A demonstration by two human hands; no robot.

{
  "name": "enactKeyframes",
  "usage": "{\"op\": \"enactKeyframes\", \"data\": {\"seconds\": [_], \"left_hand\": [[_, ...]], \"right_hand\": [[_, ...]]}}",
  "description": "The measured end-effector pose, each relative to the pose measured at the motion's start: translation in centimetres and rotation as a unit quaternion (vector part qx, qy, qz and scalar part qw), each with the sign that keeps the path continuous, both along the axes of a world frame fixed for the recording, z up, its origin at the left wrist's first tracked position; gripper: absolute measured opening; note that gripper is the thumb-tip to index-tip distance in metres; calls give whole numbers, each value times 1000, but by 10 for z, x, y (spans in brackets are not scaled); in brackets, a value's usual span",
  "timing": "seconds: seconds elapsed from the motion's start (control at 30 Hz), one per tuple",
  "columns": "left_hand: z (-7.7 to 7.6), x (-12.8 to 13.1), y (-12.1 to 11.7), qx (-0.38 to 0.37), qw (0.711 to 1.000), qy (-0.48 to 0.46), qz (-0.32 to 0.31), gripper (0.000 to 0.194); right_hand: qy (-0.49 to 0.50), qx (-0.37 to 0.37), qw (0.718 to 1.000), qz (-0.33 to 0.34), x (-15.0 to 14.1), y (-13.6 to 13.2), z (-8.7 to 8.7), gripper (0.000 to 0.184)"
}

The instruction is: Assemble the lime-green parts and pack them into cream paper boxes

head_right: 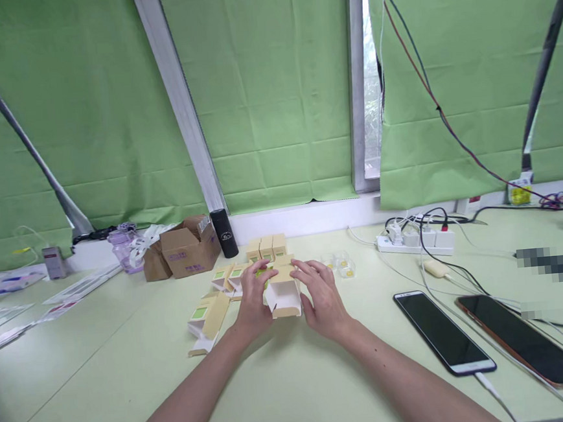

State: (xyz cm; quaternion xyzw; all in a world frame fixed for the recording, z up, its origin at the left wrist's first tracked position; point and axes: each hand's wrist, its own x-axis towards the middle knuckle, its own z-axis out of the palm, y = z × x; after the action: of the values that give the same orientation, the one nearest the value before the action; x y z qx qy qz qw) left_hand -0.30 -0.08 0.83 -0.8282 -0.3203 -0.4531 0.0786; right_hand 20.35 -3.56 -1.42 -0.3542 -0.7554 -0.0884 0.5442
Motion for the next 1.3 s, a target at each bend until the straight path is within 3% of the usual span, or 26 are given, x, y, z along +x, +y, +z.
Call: {"op": "enactKeyframes", "data": {"seconds": [0.2,0.33,0.5,0.67,0.73,0.87,1.0,1.13,1.3], "left_hand": [[-4,-2,1,17,1000,-2,10,41],[-5,-2,-1,23,999,-22,-13,43],[4,0,-8,-16,996,-72,-52,54],[9,5,-9,-68,981,-157,-88,40],[7,6,-5,-118,962,-216,-122,40],[0,8,6,-221,881,-354,-224,53],[-1,9,12,-292,825,-393,-280,51],[-3,12,13,-330,798,-423,-275,70],[-6,14,11,-346,799,-415,-265,71]], "right_hand": [[37,13,999,-22,0,1,0,68],[43,13,998,-47,1,5,-1,62],[47,9,997,-53,2,6,-1,59],[48,12,998,-50,1,6,-1,56],[49,12,997,-51,1,6,-2,55],[54,13,998,-42,1,6,-1,52],[69,9,998,-5,-1,3,1,48],[90,-14,995,30,-4,-1,3,46],[94,-62,990,90,-8,-3,3,52]]}}
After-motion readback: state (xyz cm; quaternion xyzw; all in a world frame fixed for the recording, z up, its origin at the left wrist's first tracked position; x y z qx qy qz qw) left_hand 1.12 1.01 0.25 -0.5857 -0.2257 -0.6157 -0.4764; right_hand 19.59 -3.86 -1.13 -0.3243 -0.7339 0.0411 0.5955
